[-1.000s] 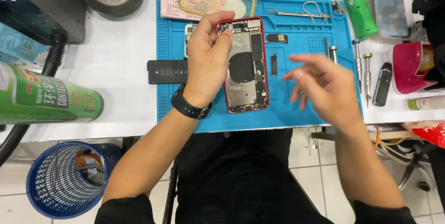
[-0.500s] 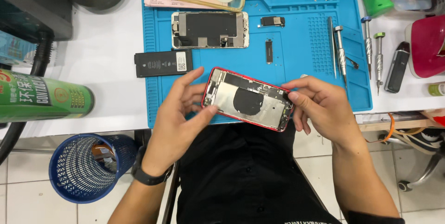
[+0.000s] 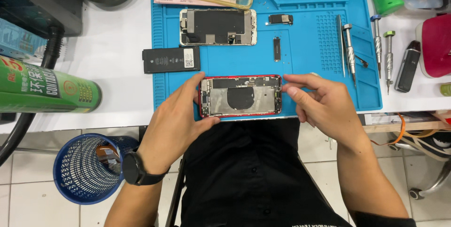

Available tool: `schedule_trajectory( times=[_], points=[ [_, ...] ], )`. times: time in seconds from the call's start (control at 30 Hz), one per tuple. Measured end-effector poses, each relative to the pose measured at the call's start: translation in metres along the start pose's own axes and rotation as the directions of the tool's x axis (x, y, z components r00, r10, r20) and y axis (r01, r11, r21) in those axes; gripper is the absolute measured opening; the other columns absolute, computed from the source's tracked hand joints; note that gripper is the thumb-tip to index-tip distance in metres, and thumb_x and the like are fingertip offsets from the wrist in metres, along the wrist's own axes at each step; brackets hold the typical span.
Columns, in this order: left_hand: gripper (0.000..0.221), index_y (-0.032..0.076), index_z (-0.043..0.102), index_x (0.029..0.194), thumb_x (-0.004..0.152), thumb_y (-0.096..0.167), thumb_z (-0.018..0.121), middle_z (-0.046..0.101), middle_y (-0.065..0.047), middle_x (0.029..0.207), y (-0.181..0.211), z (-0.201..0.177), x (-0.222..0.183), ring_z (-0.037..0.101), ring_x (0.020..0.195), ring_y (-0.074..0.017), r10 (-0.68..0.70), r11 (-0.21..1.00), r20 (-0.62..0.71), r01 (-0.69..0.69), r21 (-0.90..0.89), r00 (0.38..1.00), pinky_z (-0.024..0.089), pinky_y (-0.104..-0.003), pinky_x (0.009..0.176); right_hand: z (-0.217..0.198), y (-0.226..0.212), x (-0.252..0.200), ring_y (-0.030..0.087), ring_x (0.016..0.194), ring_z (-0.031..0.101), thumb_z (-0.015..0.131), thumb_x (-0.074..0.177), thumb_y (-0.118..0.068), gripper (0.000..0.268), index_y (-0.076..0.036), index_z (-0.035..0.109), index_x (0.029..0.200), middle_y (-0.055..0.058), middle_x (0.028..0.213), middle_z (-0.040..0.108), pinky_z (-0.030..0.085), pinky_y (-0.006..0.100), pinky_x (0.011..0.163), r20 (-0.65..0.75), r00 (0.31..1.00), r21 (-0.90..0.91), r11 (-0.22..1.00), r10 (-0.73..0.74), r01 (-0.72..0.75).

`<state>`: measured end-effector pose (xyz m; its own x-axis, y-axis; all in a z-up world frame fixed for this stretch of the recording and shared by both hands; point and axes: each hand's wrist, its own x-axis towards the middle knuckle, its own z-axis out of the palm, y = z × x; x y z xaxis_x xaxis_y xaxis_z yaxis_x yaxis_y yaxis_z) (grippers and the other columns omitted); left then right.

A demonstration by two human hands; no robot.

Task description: The person disassembles a red smartphone on a blue work mat, using a screwdriver to remove screws and a metal spudger to pry and disconnect internal components. They remove the battery and other parts, placing them on the mat, then reassemble the device by reconnecting components and securing screws.

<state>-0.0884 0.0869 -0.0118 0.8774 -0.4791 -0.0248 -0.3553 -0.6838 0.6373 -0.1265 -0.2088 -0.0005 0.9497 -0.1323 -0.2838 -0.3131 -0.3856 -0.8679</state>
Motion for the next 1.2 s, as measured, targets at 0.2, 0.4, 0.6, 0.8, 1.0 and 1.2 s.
schedule_trajectory(
  times=[0.2,0.4,0.6,0.8,1.0,1.2],
  points=[
    [0.091,0.012,0.044,0.149,0.073,0.031,0.091,0.063,-0.009,0.102,-0.003,-0.008,0.004,0.062,0.098,-0.0302,-0.099,0.994,0.038,0.097,0.058,0.994,0.05,-0.045,0.079,-0.007,0.011,-0.003,0.015,0.043,0.047,0.061,0.1,-0.01,0.026,0.001,0.069,0.123,0.016,0.101,0.076,0.032,0.022,0.035,-0.069,0.992,0.097,0.989,-0.102,0.108],
    [0.092,0.008,0.047,0.15,0.073,0.034,0.091,0.063,-0.006,0.105,-0.01,-0.009,0.006,0.061,0.1,-0.025,-0.081,0.996,0.067,0.078,0.041,0.994,0.05,-0.041,0.084,-0.017,0.023,-0.002,0.017,0.046,0.046,0.057,0.107,-0.001,0.015,0.005,0.066,0.117,0.022,0.097,0.071,0.035,0.024,0.043,-0.289,0.933,0.096,0.963,-0.216,0.253],
    [0.098,0.006,0.043,0.155,0.074,0.038,0.09,0.059,-0.006,0.099,-0.013,-0.006,0.004,0.059,0.097,-0.0267,-0.062,0.996,0.081,0.056,0.069,0.995,0.048,-0.04,0.082,-0.017,0.04,0.002,0.017,0.056,0.054,0.062,0.111,0.004,0.007,0.005,0.066,0.115,0.017,0.095,0.07,0.04,0.024,0.051,-0.44,0.844,-0.039,0.946,-0.305,0.322],
    [0.095,0.006,0.041,0.155,0.077,0.031,0.09,0.052,-0.01,0.113,0.002,-0.002,-0.004,0.052,0.107,-0.0291,-0.007,0.999,-0.058,0.009,0.042,0.998,0.046,-0.041,0.093,-0.02,0.053,0.005,0.029,0.102,0.064,0.068,0.107,0.018,0.009,0.012,0.07,0.114,0.023,0.107,0.069,0.053,0.033,0.09,-0.412,0.734,-0.247,0.842,-0.54,0.48],
    [0.067,0.01,0.055,0.142,0.087,0.034,0.085,0.054,-0.01,0.141,0.023,0.015,0.002,0.048,0.13,-0.0337,0.232,0.966,-0.198,-0.202,0.161,0.952,0.036,-0.047,0.103,-0.02,0.06,0.009,0.036,0.103,0.067,0.076,0.108,0.015,0.007,0.009,0.072,0.107,0.021,0.106,0.072,0.05,0.044,0.097,-0.339,0.626,-0.48,0.702,-0.702,0.527],
    [0.068,0.011,0.053,0.14,0.083,0.03,0.085,0.049,-0.012,0.15,0.027,0.031,0.016,0.039,0.143,-0.0384,0.301,0.939,-0.098,-0.277,0.205,0.949,0.03,-0.056,0.107,-0.022,0.049,0.013,0.037,0.106,0.069,0.08,0.104,0.016,0.014,0.007,0.07,0.104,0.022,0.108,0.074,0.046,0.045,0.103,-0.251,0.606,-0.539,0.629,-0.755,0.561]
  ],
)
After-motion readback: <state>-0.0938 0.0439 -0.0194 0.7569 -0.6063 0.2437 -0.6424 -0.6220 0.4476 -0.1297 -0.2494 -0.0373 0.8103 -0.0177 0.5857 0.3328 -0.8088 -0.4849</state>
